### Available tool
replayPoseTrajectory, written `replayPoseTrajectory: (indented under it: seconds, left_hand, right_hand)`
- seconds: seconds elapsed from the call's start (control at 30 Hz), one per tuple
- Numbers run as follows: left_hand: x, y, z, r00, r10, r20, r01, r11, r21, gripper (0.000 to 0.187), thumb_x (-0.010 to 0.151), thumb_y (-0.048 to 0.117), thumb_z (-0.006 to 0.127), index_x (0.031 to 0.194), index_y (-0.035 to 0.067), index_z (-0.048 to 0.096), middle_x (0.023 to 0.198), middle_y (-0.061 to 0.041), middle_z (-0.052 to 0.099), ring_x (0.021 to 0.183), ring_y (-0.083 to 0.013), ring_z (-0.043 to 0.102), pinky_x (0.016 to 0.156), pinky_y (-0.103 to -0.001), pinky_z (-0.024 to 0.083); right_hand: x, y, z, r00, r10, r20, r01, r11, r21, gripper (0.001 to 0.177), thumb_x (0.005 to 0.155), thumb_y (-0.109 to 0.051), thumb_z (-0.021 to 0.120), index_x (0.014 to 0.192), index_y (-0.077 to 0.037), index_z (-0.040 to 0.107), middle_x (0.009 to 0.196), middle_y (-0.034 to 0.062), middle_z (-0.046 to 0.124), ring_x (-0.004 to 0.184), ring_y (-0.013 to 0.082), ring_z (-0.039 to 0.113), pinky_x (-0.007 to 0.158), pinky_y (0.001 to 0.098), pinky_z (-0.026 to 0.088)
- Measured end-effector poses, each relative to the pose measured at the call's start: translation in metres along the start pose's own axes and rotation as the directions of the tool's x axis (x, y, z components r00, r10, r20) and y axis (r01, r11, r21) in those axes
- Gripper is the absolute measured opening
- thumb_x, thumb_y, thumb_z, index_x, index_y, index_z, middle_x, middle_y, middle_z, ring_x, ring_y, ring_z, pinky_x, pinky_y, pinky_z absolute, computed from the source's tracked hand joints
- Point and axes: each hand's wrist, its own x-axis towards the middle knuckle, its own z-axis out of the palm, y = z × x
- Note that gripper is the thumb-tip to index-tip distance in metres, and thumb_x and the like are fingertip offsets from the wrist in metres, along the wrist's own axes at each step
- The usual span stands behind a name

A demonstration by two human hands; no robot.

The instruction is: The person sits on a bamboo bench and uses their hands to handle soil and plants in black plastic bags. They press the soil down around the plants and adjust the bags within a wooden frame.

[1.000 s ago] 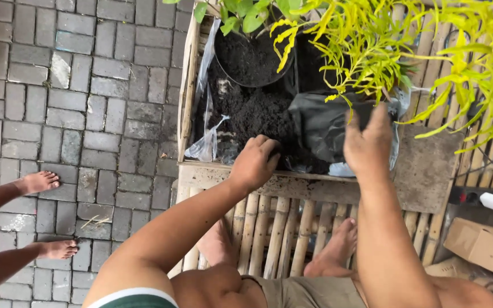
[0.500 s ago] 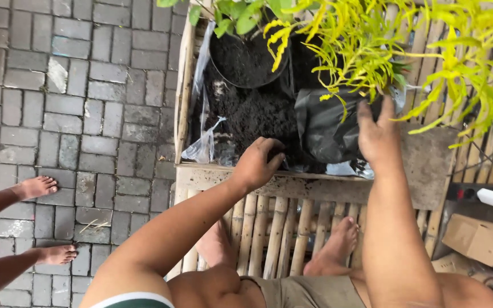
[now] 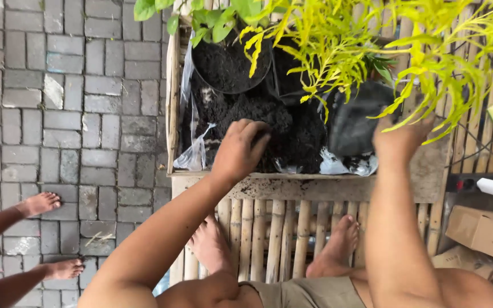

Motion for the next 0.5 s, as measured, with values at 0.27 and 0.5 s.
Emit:
replayPoseTrajectory:
  seconds: [0.27,0.5]
  left_hand:
    - [0.002,-0.032,-0.006,0.979,-0.187,0.086,0.136,0.903,0.408,0.059,0.097,0.035,0.069,0.149,0.016,0.048,0.149,-0.019,0.046,0.142,-0.042,0.043,0.111,-0.057,0.045]
    - [-0.019,-0.037,0.012,0.992,0.013,0.126,-0.065,0.907,0.416,0.072,0.093,0.018,0.074,0.157,0.013,0.04,0.152,-0.024,0.041,0.143,-0.0488,0.04,0.118,-0.055,0.04]
  right_hand:
    - [-0.071,-0.191,-0.012,0.794,-0.288,0.536,0.035,0.901,0.433,0.05,0.092,-0.022,0.073,0.139,-0.016,0.059,0.137,0.0304,0.053,0.129,0.054,0.053,0.103,0.0621,0.048]
    - [-0.07,-0.183,0.012,0.737,-0.262,0.623,0.047,0.939,0.34,0.07,0.084,-0.018,0.078,0.148,-0.017,0.049,0.141,0.0303,0.047,0.126,0.0549,0.053,0.101,0.0605,0.053]
